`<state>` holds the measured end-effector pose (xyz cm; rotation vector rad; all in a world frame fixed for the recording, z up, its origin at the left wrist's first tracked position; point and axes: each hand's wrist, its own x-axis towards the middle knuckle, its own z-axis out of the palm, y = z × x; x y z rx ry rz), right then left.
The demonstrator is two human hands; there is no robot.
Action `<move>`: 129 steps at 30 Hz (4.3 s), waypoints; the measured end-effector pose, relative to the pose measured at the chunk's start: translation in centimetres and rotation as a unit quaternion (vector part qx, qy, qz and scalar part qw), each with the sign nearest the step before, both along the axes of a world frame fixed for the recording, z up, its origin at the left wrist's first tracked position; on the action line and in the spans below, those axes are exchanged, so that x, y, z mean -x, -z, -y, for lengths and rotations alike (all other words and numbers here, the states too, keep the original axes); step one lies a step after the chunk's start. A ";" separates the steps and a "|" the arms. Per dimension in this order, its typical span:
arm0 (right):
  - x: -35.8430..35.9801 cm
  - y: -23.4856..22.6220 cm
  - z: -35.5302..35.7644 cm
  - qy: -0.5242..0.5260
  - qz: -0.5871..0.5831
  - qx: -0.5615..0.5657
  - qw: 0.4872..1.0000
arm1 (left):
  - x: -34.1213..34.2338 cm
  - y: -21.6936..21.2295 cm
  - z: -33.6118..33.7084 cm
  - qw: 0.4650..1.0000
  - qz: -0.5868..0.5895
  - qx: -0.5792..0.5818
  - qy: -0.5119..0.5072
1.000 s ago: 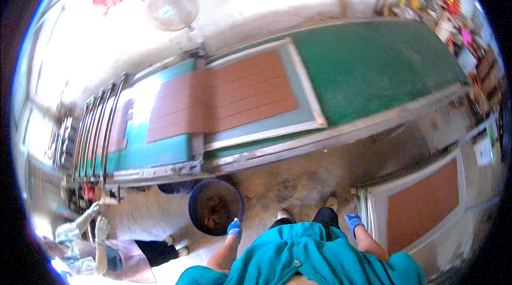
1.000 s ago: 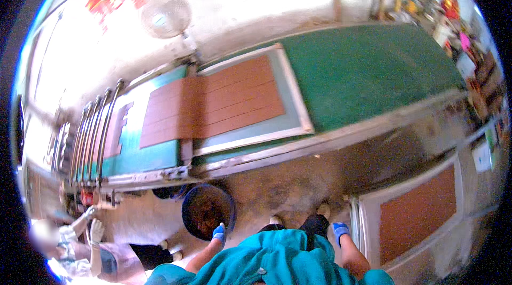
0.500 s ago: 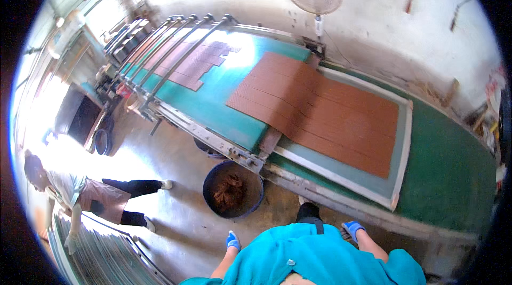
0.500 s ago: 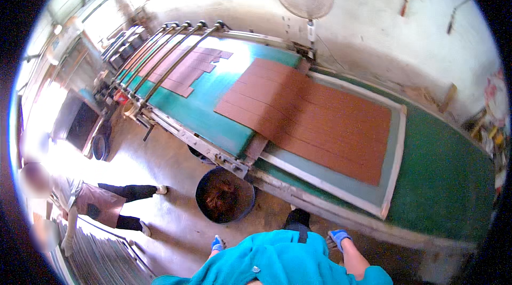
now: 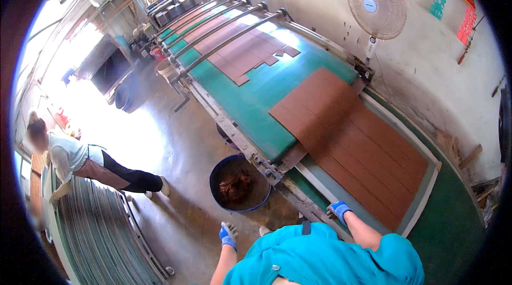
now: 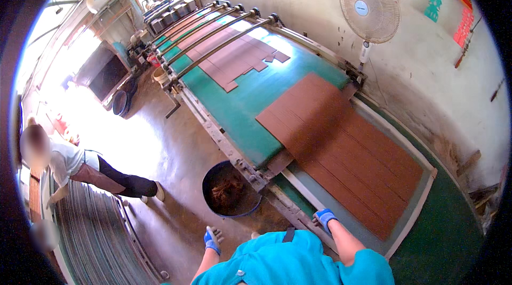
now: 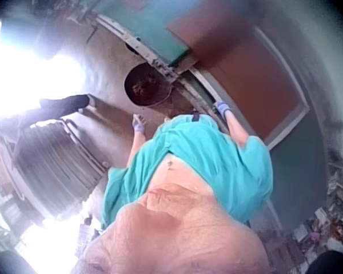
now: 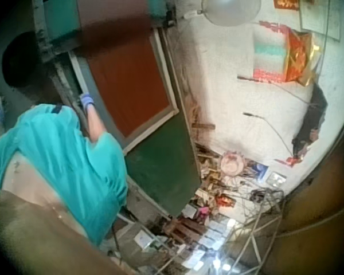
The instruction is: The person repeatedly picks up rectangular frames and places them onto a conveyor belt. They then pick up small brown rectangular pieces and arrange them inside the frames. The person continues this cycle of placing frames and arranging pieces throughout the video.
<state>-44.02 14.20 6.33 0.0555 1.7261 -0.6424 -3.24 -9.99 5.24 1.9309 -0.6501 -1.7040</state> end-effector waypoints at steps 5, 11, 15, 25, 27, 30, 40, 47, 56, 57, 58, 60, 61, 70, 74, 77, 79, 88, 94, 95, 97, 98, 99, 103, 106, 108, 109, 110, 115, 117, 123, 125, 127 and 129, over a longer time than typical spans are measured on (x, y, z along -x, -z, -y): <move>-2.5 2.1 1.3 -0.147 -0.037 0.001 0.989 | -13.3 4.8 -4.3 0.985 0.040 -0.147 -0.076; -3.9 5.2 0.8 -0.350 -0.179 -0.031 0.919 | -22.9 9.2 -9.9 0.973 0.096 -0.210 -0.023; -6.9 5.0 0.4 -0.161 -0.157 -0.094 0.970 | -24.6 12.4 -8.7 0.978 0.069 -0.192 0.041; -3.9 -6.5 6.9 -0.172 -0.404 -0.095 0.894 | -6.4 1.7 8.1 0.998 -0.053 -0.029 0.001; -0.1 -7.5 10.3 -0.137 -0.479 -0.040 0.866 | -1.1 -1.9 11.0 0.996 -0.082 -0.015 0.042; 5.9 -7.6 18.6 -0.099 -0.531 0.065 0.839 | 6.7 -6.4 15.6 0.975 -0.194 -0.051 0.095; 21.3 -5.9 51.1 -0.112 -0.708 0.158 0.679 | 28.8 -11.8 25.7 0.952 -0.078 0.062 0.291; 27.2 -3.0 55.4 -0.125 -0.694 0.068 0.706 | 39.3 -11.1 30.4 0.932 -0.318 -0.121 0.124; 30.8 -3.7 46.6 -0.131 -0.739 0.134 0.647 | 42.5 -8.6 28.6 0.916 -0.303 -0.215 0.153; 33.1 -3.8 46.6 -0.112 -0.766 0.128 0.619 | 42.5 -8.4 28.3 0.917 -0.298 -0.213 0.161; 35.9 -4.0 47.1 -0.090 -0.770 0.101 0.624 | 42.5 -8.3 28.0 0.924 -0.274 -0.213 0.162; 41.3 -4.5 48.3 -0.055 -0.784 0.046 0.616 | 42.6 -8.2 27.3 0.922 -0.273 -0.203 0.182; 43.4 -4.6 48.7 -0.062 -0.769 -0.008 0.636 | 42.6 -8.2 27.0 0.921 -0.273 -0.206 0.186; 32.0 -2.0 42.1 -0.139 -0.715 0.090 0.679 | 43.1 -8.2 24.3 0.901 -0.275 -0.230 0.244; 22.6 -3.0 40.2 -0.219 -0.667 0.161 0.694 | 42.8 -7.3 23.5 0.885 -0.268 -0.253 0.283; 13.5 -5.1 38.6 -0.350 -0.552 0.249 0.715 | 43.5 -6.5 23.0 0.870 -0.293 -0.312 0.245; 10.2 -5.5 38.0 -0.226 -0.572 0.230 0.754 | 42.7 -6.9 22.3 0.848 -0.370 -0.297 0.235; -7.9 -10.5 37.8 -0.238 -0.480 0.490 0.687 | 20.5 -15.2 22.1 0.830 -0.520 -0.186 0.074; -13.4 -7.1 39.0 -0.365 -0.559 0.398 0.629 | 7.5 -7.4 29.8 0.981 0.016 -0.187 0.044; -12.9 -7.0 38.0 -0.324 -0.545 0.402 0.661 | 5.8 -6.5 31.2 0.982 -0.028 -0.181 0.039; -12.6 -7.8 34.6 -0.262 -0.472 0.433 0.722 | 4.2 -4.8 32.0 0.987 -0.079 -0.110 0.090; -12.3 -8.4 32.1 -0.249 -0.445 0.343 0.789 | 3.8 -4.4 31.7 0.985 -0.095 -0.063 0.126; -12.0 -9.0 29.2 -0.194 -0.402 0.275 0.852 | 4.3 -4.2 31.4 0.973 -0.098 -0.118 0.173; -12.3 -8.8 16.3 -0.075 -0.362 0.079 0.926 | 11.2 -5.1 26.0 0.895 -0.098 -0.214 0.379; -13.7 -6.3 8.0 0.061 -0.331 -0.057 0.940 | 18.2 -7.1 19.8 0.812 -0.069 -0.150 0.560; -14.7 -4.3 3.5 0.268 -0.328 -0.079 0.902 | 23.2 -8.5 14.8 0.726 -0.045 -0.066 0.683; -14.3 -3.0 2.3 0.419 -0.268 -0.064 0.866 | 25.6 -9.1 12.4 0.692 -0.062 -0.007 0.719; -14.6 -1.9 0.6 0.512 -0.295 -0.036 0.806 | 28.4 -9.5 10.2 0.561 -0.090 0.158 0.808; -12.6 3.6 -4.2 0.809 0.027 0.197 0.553 | 45.3 -9.4 0.4 0.494 -0.027 0.084 0.865; -11.1 5.5 -4.8 0.783 0.157 0.314 0.513 | 54.6 -7.6 -3.6 0.482 0.004 0.089 0.872; -5.2 7.7 -4.1 0.654 0.466 0.473 0.362 | 84.6 -0.4 -10.9 0.245 0.084 0.401 0.879; -3.5 7.3 -4.4 0.664 0.517 0.418 0.343 | 92.6 1.7 -12.0 0.209 0.134 0.461 0.852; -2.2 6.5 -5.0 0.671 0.530 0.410 0.318 | 99.0 3.9 -13.1 0.202 0.166 0.491 0.831; -1.3 5.4 -5.7 0.685 0.515 0.395 0.331 | 104.3 5.9 -14.1 0.215 0.185 0.501 0.818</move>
